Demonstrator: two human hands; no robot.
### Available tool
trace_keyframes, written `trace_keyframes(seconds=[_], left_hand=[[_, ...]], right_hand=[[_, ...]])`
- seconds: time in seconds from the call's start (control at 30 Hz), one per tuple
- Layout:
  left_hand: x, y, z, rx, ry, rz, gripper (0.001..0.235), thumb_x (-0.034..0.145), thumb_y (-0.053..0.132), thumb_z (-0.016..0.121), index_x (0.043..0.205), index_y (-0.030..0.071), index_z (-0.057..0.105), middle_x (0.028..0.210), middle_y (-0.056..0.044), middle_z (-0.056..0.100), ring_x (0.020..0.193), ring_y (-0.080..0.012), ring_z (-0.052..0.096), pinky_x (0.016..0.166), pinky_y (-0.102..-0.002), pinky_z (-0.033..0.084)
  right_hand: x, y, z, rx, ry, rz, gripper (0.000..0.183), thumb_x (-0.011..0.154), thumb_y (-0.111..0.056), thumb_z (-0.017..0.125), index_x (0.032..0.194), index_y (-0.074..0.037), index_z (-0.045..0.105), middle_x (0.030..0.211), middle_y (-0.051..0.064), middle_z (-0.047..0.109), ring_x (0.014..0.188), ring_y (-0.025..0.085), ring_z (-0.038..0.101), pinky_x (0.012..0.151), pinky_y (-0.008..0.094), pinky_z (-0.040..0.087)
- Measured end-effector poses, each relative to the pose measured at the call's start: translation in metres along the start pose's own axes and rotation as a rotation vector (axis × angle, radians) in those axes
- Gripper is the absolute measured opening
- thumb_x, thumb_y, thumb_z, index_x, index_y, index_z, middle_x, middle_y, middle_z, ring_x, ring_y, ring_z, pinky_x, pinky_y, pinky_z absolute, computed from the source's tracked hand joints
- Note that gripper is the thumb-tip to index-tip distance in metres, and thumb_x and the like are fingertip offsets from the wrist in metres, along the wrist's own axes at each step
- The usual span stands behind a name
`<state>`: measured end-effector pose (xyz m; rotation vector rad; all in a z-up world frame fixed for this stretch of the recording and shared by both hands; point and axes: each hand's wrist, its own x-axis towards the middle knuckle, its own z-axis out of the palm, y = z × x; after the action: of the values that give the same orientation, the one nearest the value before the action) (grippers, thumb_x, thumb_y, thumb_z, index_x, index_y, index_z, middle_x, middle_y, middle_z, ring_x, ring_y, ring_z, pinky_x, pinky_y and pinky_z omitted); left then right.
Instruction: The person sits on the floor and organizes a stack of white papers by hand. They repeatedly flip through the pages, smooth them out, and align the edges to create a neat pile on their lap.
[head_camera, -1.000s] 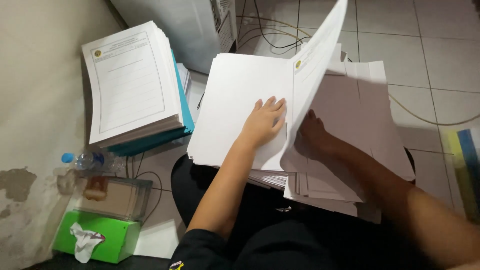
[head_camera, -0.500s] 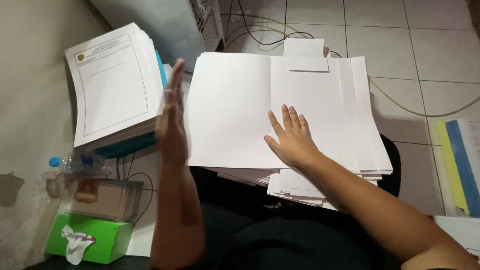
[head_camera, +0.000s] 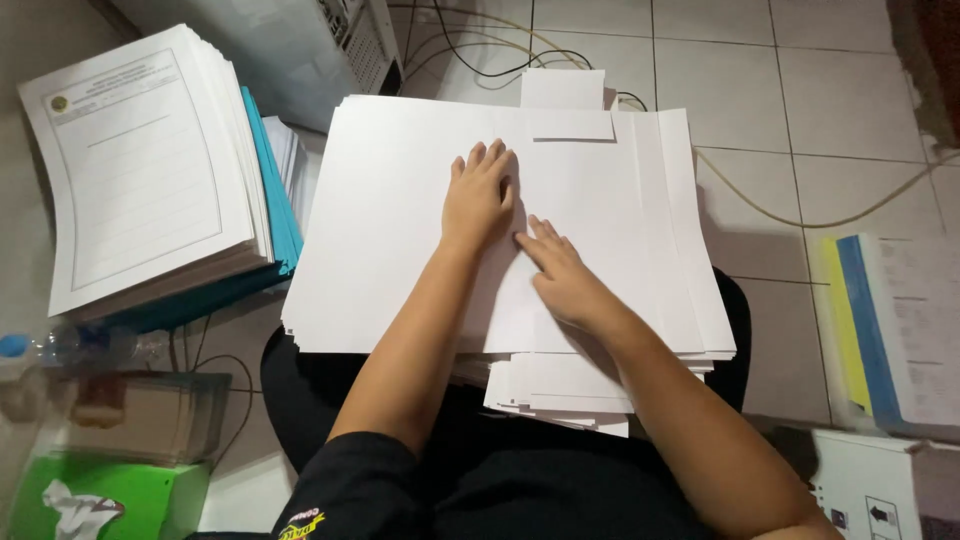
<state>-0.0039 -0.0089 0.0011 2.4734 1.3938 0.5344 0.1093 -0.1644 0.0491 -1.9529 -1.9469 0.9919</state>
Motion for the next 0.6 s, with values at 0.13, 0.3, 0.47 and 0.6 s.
trace_keyframes(seconds=[0.13, 0.3, 0.47, 0.6], left_hand=[[0.004, -0.001, -0.002, 0.009, 0.000, 0.006, 0.048, 0.100, 0.028, 0.056, 0.147, 0.020, 0.059, 0.158, -0.004, 0.052, 0.150, -0.0252, 0.041, 0.123, -0.049, 0.028], [0.005, -0.002, 0.006, 0.007, 0.011, 0.003, 0.047, 0.101, 0.031, 0.053, 0.147, 0.020, 0.059, 0.158, -0.004, 0.051, 0.150, -0.0254, 0.041, 0.124, -0.050, 0.027], [0.001, 0.001, -0.001, 0.005, 0.004, -0.007, 0.048, 0.100, 0.032, 0.051, 0.147, 0.022, 0.059, 0.158, -0.003, 0.050, 0.150, -0.0233, 0.040, 0.125, -0.049, 0.026], [-0.004, 0.004, -0.008, -0.001, 0.012, 0.001, 0.048, 0.101, 0.032, 0.052, 0.147, 0.020, 0.059, 0.158, -0.005, 0.051, 0.150, -0.0245, 0.041, 0.124, -0.049, 0.026]], right_hand=[[-0.043, 0.020, -0.031, -0.142, 0.076, 0.250, 0.077, 0.086, -0.004, 0.041, 0.162, -0.016, 0.032, 0.172, 0.019, 0.014, 0.159, 0.038, 0.007, 0.125, 0.057, 0.000], [-0.104, 0.043, -0.038, -0.391, 0.078, 0.394, 0.078, 0.089, -0.014, 0.044, 0.165, -0.021, 0.026, 0.173, 0.018, 0.012, 0.158, 0.043, 0.004, 0.122, 0.064, -0.008], [-0.140, 0.036, -0.043, -0.223, 0.043, 0.407, 0.078, 0.088, -0.002, 0.042, 0.163, -0.014, 0.028, 0.171, 0.028, 0.007, 0.158, 0.046, 0.011, 0.124, 0.060, 0.013], [-0.159, -0.008, -0.061, -0.240, 0.107, 0.418, 0.078, 0.087, 0.004, 0.041, 0.162, -0.015, 0.031, 0.172, 0.026, 0.009, 0.155, 0.042, 0.022, 0.122, 0.056, 0.027]])
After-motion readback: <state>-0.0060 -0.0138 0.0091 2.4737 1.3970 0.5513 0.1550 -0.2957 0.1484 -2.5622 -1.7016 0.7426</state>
